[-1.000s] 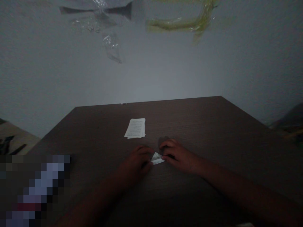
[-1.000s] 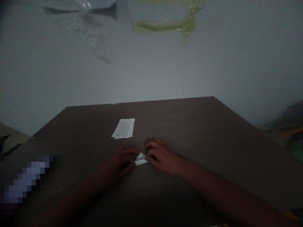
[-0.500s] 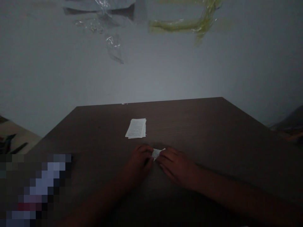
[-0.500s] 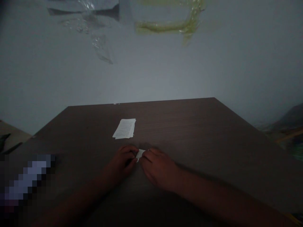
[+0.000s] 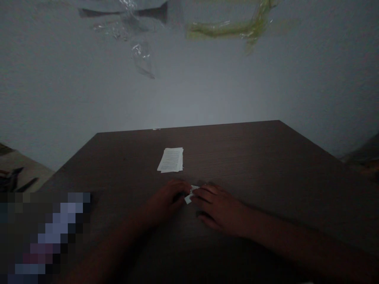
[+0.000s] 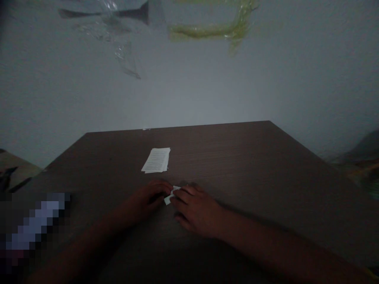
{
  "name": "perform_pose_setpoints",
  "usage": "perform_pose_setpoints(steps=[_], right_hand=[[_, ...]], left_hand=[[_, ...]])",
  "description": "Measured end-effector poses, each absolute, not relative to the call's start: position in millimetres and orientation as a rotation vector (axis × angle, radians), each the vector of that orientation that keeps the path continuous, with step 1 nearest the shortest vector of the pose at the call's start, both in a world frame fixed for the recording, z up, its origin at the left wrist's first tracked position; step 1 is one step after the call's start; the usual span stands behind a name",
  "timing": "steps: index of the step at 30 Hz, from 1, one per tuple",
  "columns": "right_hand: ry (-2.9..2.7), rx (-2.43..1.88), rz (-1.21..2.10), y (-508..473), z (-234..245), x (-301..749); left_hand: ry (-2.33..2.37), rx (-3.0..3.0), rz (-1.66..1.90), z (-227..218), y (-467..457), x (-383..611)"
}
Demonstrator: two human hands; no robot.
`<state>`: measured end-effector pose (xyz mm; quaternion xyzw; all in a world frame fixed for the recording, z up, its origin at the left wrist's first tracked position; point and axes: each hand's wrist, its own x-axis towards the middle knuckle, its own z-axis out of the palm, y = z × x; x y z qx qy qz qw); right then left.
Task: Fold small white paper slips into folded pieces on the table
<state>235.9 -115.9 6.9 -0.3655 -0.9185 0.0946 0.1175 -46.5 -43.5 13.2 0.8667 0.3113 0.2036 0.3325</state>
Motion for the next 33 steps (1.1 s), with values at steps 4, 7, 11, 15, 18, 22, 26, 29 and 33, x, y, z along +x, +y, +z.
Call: perform_pose_setpoints(steps=[4, 7, 11, 15, 18, 22, 26, 29, 33], right_hand=[[-2.685, -1.086, 0.335, -117, 8, 235], [-2.7, -1.104, 0.371, -117, 10, 234], [-2.703, -1.126, 0.436, -118, 12, 234], [-2.679, -1.128, 0.446, -118, 10, 235], [-2.657, -1.108, 0.436, -118, 9, 235], [-2.671, -1.118, 0.423, -118, 11, 233], [-2.696, -1.142, 0.39, -119, 13, 232], [-2.708, -1.143, 0.374, -120, 13, 232], [-2.694, -1.135, 0.37, -120, 13, 232]], left_hand=[[0.801, 2.291, 0.511, 9, -41, -48], [0.764, 2.296, 0.5, 5, -37, -49], [0.742, 2.267, 0.491, 1, -32, -52], [0.748, 2.242, 0.512, 0, -32, -53], [0.754, 2.25, 0.504, 4, -35, -52], [0.787, 2.237, 0.526, 10, -39, -49], [0.804, 2.234, 0.545, 8, -41, -45], [0.822, 2.222, 0.554, 3, -41, -46], [0.823, 2.222, 0.545, 0, -39, -48]])
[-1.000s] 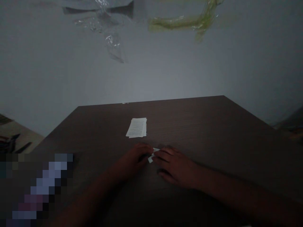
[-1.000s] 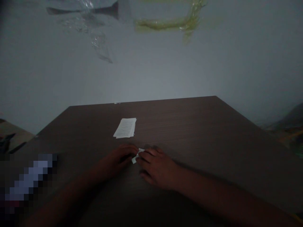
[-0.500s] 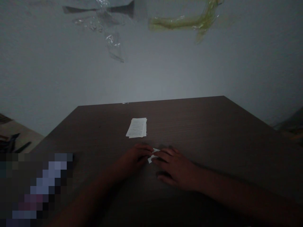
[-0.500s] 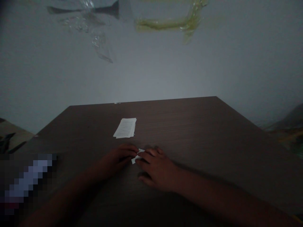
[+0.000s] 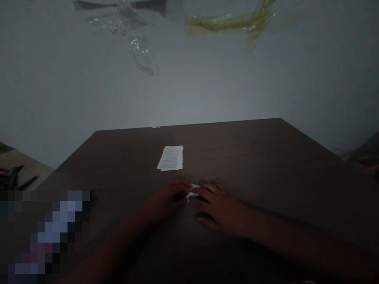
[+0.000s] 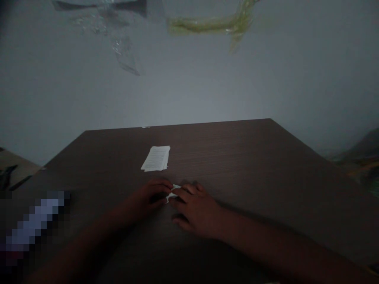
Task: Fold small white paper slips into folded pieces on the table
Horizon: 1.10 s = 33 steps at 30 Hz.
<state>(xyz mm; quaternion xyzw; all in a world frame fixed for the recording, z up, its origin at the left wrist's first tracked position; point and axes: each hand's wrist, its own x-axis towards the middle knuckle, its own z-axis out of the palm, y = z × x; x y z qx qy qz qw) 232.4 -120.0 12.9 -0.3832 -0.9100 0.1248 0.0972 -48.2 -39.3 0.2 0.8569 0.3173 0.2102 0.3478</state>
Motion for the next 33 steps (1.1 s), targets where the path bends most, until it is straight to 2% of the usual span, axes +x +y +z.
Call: perform_pose_setpoints(steps=[33], right_hand=[[-2.647, -1.16, 0.355, -120, 6, 232]], left_hand=[[0.769, 2.244, 0.473, 16, -41, -50]])
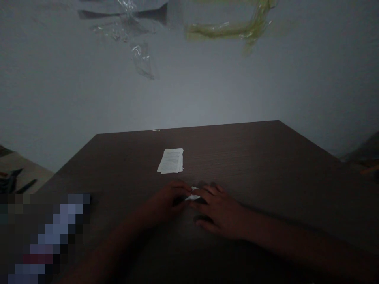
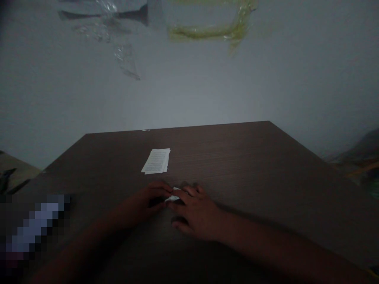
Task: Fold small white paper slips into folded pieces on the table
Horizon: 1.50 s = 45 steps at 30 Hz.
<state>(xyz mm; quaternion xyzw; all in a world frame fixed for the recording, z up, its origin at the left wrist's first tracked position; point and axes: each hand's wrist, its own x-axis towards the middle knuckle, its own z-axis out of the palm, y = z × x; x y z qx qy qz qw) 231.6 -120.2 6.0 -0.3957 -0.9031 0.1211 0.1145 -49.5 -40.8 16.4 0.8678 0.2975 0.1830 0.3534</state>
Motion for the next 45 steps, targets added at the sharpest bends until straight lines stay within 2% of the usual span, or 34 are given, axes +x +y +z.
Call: perform_pose_setpoints(steps=[10, 23, 45], right_hand=[[-2.701, -1.165, 0.451, -117, 11, 236], [-2.699, -1.234, 0.182, -115, 4, 254], [-2.664, -1.286, 0.237, -115, 0, 251]], left_hand=[[0.761, 2.24, 0.461, 13, -39, -46], [0.82, 2.281, 0.443, 10, -41, -45], [0.992, 2.388, 0.477, 5, -48, -28]])
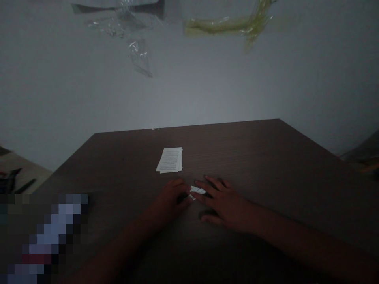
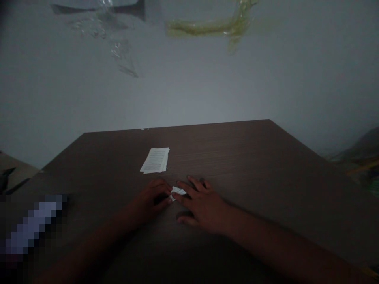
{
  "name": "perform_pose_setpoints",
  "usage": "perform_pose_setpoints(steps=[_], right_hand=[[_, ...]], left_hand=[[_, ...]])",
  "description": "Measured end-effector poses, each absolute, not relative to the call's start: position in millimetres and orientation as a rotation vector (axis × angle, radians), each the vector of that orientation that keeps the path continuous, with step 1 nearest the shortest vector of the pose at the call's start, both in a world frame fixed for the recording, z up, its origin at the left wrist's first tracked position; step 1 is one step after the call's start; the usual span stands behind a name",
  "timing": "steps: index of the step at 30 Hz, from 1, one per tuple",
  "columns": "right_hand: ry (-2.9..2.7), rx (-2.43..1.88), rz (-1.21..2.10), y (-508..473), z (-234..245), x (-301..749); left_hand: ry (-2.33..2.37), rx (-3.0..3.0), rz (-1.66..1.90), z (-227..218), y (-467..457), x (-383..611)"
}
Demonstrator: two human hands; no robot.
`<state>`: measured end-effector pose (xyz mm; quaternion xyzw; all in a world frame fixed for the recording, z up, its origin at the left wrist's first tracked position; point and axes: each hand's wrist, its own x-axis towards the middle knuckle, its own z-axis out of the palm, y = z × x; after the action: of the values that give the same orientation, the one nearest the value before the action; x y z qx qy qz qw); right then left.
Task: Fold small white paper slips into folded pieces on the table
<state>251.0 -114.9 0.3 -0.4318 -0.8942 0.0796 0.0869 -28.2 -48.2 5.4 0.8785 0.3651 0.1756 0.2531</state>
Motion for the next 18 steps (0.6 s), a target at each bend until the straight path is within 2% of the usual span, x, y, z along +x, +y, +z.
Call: perform_pose_setpoints(steps=[6, 15, 18], right_hand=[[-2.682, -1.321, 0.253, -115, 0, 250], [-2.666, -1.224, 0.08, -124, 9, 243], [-2.68, -1.194, 0.142, -134, 6, 235]], left_hand=[[0.991, 2.391, 0.497, 5, -49, -27], [1.075, 2.359, 0.509, 13, -55, -17], [1.098, 2.36, 0.534, 12, -59, -15]])
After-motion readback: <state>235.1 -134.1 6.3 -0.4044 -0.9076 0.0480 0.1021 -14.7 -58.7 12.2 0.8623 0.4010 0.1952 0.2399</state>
